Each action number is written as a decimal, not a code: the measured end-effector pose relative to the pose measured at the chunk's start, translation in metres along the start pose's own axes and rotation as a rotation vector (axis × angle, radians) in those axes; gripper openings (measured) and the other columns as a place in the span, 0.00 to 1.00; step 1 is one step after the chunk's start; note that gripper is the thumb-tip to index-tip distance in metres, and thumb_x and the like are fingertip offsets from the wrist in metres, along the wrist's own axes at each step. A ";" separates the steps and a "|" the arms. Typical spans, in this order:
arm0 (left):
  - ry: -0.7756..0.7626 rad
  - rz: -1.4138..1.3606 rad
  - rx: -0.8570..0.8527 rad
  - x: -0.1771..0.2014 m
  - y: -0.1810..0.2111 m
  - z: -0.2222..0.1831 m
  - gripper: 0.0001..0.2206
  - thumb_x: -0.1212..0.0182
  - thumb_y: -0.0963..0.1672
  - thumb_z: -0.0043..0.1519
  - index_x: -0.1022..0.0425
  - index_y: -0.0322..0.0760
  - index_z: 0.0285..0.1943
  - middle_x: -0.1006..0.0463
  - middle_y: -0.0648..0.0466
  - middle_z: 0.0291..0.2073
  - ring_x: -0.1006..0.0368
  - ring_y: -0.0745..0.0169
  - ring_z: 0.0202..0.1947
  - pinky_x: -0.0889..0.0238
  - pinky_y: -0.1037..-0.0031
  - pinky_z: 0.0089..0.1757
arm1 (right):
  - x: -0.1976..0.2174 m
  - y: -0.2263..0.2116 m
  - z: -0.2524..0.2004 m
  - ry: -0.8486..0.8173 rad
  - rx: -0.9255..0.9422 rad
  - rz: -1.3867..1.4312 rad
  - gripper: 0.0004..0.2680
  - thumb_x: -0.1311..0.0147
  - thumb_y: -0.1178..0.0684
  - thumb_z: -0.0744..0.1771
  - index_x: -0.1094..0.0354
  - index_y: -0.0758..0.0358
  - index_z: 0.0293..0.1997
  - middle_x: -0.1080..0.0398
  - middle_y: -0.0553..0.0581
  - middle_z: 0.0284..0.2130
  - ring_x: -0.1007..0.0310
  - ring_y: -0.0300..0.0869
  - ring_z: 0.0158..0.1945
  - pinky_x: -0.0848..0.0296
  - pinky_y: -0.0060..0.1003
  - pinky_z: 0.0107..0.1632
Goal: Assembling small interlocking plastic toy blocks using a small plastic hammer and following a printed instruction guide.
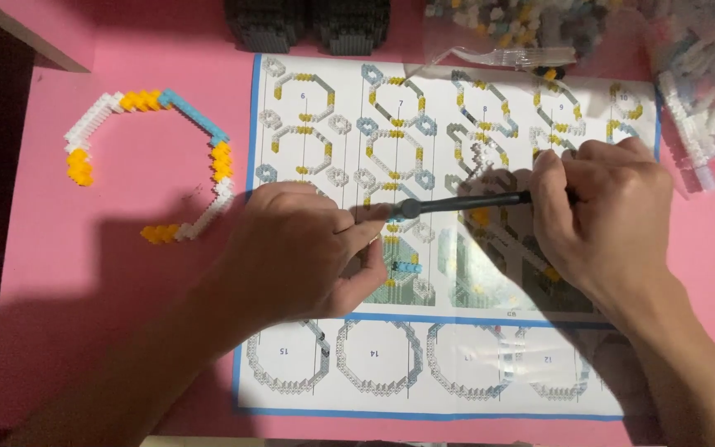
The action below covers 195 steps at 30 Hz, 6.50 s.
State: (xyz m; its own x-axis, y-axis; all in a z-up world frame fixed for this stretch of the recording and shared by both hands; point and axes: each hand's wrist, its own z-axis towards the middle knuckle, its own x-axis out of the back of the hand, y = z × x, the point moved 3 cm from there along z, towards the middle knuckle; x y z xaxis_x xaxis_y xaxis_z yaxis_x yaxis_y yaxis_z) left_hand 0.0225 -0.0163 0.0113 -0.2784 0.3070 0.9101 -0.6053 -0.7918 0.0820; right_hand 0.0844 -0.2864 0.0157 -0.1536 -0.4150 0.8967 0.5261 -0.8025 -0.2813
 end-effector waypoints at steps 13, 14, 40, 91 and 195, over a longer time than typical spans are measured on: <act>0.042 0.035 -0.010 -0.005 -0.004 0.001 0.12 0.29 0.55 0.67 0.16 0.52 0.39 0.41 0.64 0.09 0.44 0.65 0.12 0.46 0.69 0.19 | 0.004 -0.011 0.000 0.022 -0.151 0.309 0.19 0.63 0.50 0.78 0.48 0.64 0.26 0.48 0.56 0.22 0.51 0.44 0.28 0.53 0.44 0.34; 0.051 -0.028 0.012 -0.004 -0.005 0.002 0.13 0.27 0.53 0.68 0.19 0.51 0.35 0.40 0.62 0.09 0.43 0.63 0.12 0.46 0.68 0.20 | 0.001 -0.014 -0.001 0.000 -0.079 0.289 0.15 0.58 0.58 0.78 0.46 0.67 0.30 0.47 0.59 0.27 0.48 0.47 0.33 0.48 0.46 0.39; 0.335 -0.283 -0.119 0.023 0.007 0.006 0.17 0.16 0.43 0.67 0.24 0.32 0.53 0.23 0.59 0.28 0.32 0.66 0.25 0.36 0.70 0.32 | 0.001 -0.084 -0.001 0.095 0.356 -0.159 0.06 0.39 0.52 0.72 0.25 0.63 0.50 0.33 0.58 0.35 0.37 0.48 0.29 0.36 0.41 0.32; -0.075 -1.658 0.907 -0.006 -0.007 0.014 0.07 0.28 0.40 0.59 0.12 0.31 0.45 0.14 0.49 0.27 0.19 0.68 0.28 0.22 0.77 0.33 | 0.015 -0.083 0.012 -0.053 -0.261 0.452 0.05 0.40 0.58 0.62 0.21 0.69 0.34 0.17 0.62 0.36 0.11 0.45 0.40 0.17 0.34 0.45; -0.252 -1.891 0.980 -0.014 0.001 0.008 0.10 0.32 0.40 0.60 0.15 0.18 0.39 0.13 0.34 0.26 0.14 0.46 0.25 0.13 0.64 0.30 | -0.023 -0.063 -0.027 -0.345 -0.745 1.189 0.04 0.39 0.59 0.67 0.23 0.70 0.37 0.27 0.58 0.23 0.27 0.42 0.21 0.26 0.38 0.24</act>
State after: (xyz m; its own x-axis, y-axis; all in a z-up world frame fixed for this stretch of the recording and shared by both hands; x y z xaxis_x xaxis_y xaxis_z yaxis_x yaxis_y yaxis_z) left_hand 0.0316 -0.0253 0.0017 0.1699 0.8601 -0.4810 0.5382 0.3279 0.7764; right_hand 0.0318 -0.2378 0.0034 0.3191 -0.9476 0.0153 -0.3703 -0.1395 -0.9184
